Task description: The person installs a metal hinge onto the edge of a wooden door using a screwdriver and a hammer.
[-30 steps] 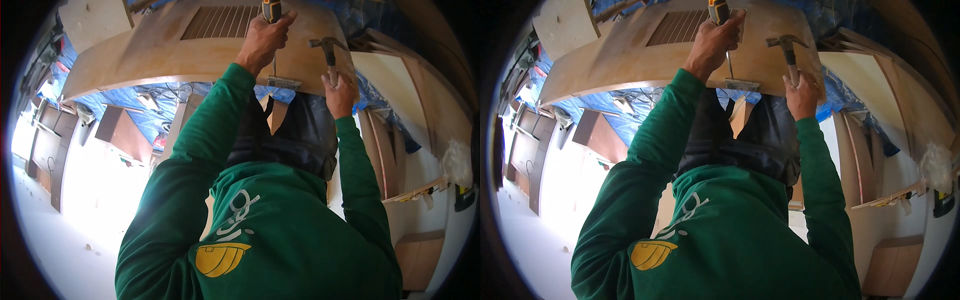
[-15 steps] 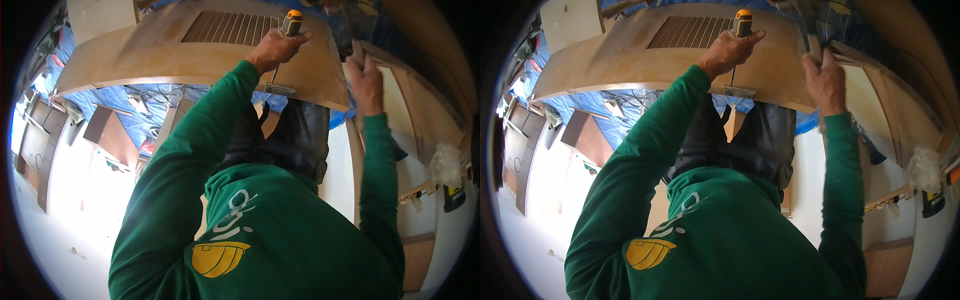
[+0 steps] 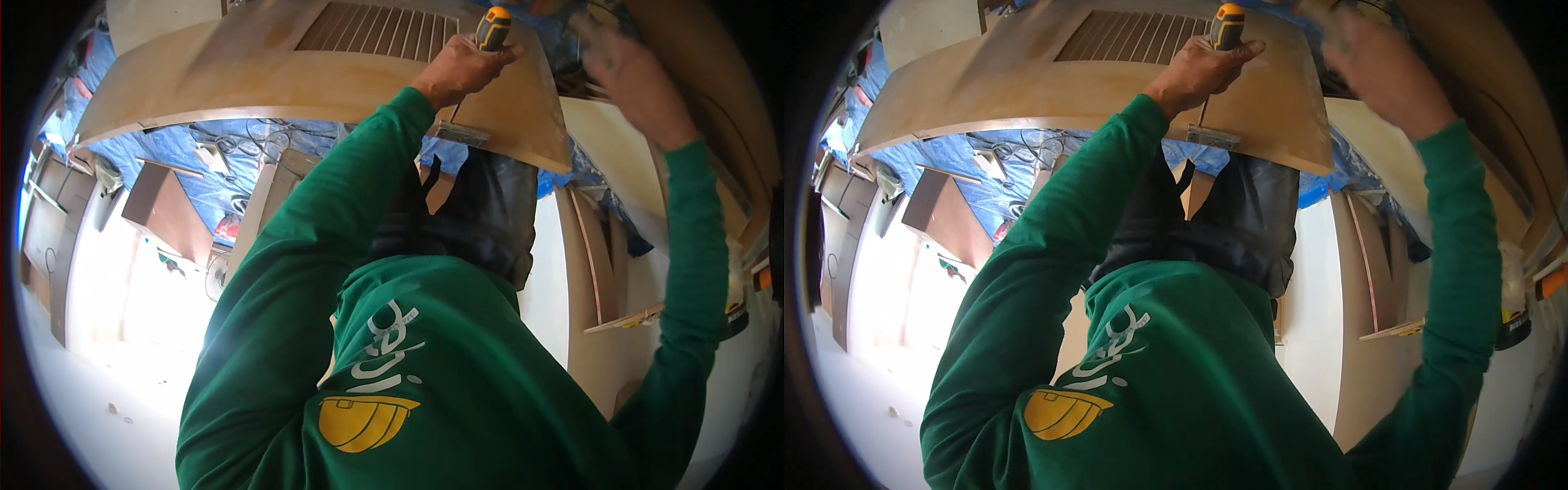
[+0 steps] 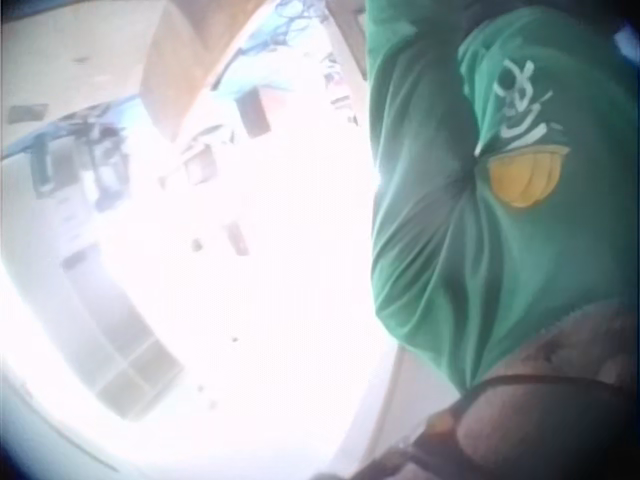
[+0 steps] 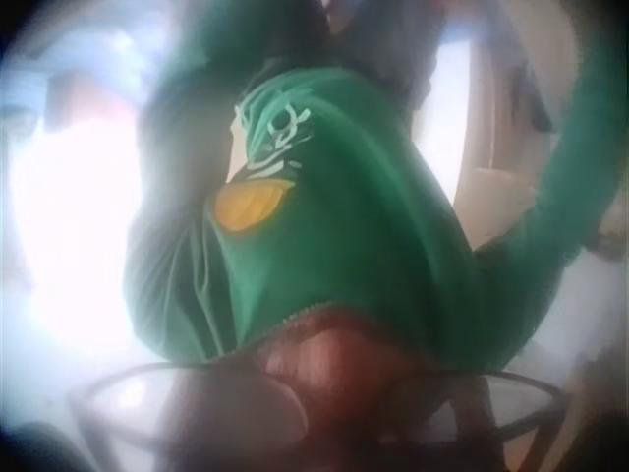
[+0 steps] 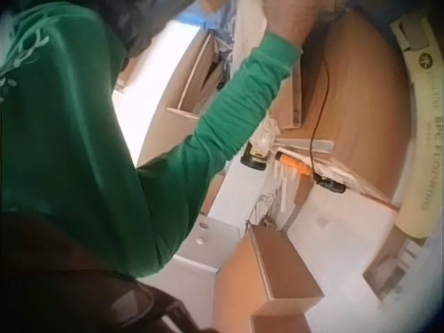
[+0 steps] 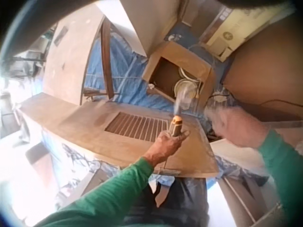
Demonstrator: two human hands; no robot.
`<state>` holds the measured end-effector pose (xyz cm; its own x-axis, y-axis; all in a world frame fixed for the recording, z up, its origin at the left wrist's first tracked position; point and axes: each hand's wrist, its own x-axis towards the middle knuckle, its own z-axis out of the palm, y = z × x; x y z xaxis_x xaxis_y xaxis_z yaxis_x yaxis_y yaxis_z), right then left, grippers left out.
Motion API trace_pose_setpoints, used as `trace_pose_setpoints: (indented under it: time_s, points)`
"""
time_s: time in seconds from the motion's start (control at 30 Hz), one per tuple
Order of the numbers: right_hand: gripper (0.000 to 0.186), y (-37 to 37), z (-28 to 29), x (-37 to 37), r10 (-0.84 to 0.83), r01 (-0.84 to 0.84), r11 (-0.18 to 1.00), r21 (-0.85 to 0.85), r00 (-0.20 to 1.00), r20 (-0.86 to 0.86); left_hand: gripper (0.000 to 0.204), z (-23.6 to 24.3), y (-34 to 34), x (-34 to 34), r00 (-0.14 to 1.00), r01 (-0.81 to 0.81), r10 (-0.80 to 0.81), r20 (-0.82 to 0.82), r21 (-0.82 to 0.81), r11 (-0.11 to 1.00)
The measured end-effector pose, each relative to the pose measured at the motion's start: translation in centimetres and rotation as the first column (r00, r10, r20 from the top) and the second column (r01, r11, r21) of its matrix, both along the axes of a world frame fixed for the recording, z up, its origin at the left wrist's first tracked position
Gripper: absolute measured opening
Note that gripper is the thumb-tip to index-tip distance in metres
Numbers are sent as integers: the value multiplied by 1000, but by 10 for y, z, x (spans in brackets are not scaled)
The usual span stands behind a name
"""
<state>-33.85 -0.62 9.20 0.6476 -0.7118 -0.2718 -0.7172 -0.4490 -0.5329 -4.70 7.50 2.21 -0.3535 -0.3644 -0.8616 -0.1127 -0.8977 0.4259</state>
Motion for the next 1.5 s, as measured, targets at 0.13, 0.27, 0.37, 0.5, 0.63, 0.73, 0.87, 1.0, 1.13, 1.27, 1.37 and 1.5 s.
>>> trace_pose_setpoints:
  time_s: [0.13,0.27,0.37,0.5,0.63,0.73,0.87,1.0,1.13,1.27,1.37,1.5]
  points:
    - [47,-23,14,5,11,1,998,65,985,-173,50,7,1,4,995,18,-11,95,-69,997]
    - [21,-69,73,44,-632,730,603,321,683,-365,51,4,-2,-3,997,-75,77,24,-48,996]
    - [57,-42,17,15,-383,568,634,525,820,-424,50,11,-2,10,995,-90,92,35,-48,995]
    - [59,-23,20,-10,-126,186,937,294,969,-211,49,13,-2,9,998,-35,37,44,-46,998]
    - [37,-89,63,28,-507,578,744,335,815,-280,48,7,2,11,1000,1,0,27,-38,999]
    - [42,-83,60,-21,-695,675,546,497,696,-181,50,9,2,2,999,-32,33,7,-97,995]
    - [50,-16,23,-21,-238,349,804,481,931,-277,51,13,1,8,1000,4,-4,-1,-103,995]
    - [44,-44,33,-14,-63,63,998,-2,998,25,54,10,5,15,997,72,-67,38,-126,989]
    - [47,-92,66,-50,-535,710,597,373,699,-475,49,8,5,5,998,44,-37,52,-140,989]
    - [45,-30,32,0,-170,210,977,-42,640,-750,49,-3,10,16,999,18,-24,-22,-243,970]
    - [39,-11,49,0,21,-72,992,-108,908,-418,49,10,4,13,998,0,-13,-55,-234,972]
    - [38,-68,67,21,-179,322,891,319,896,-405,50,0,16,23,1000,3,0,15,-174,985]
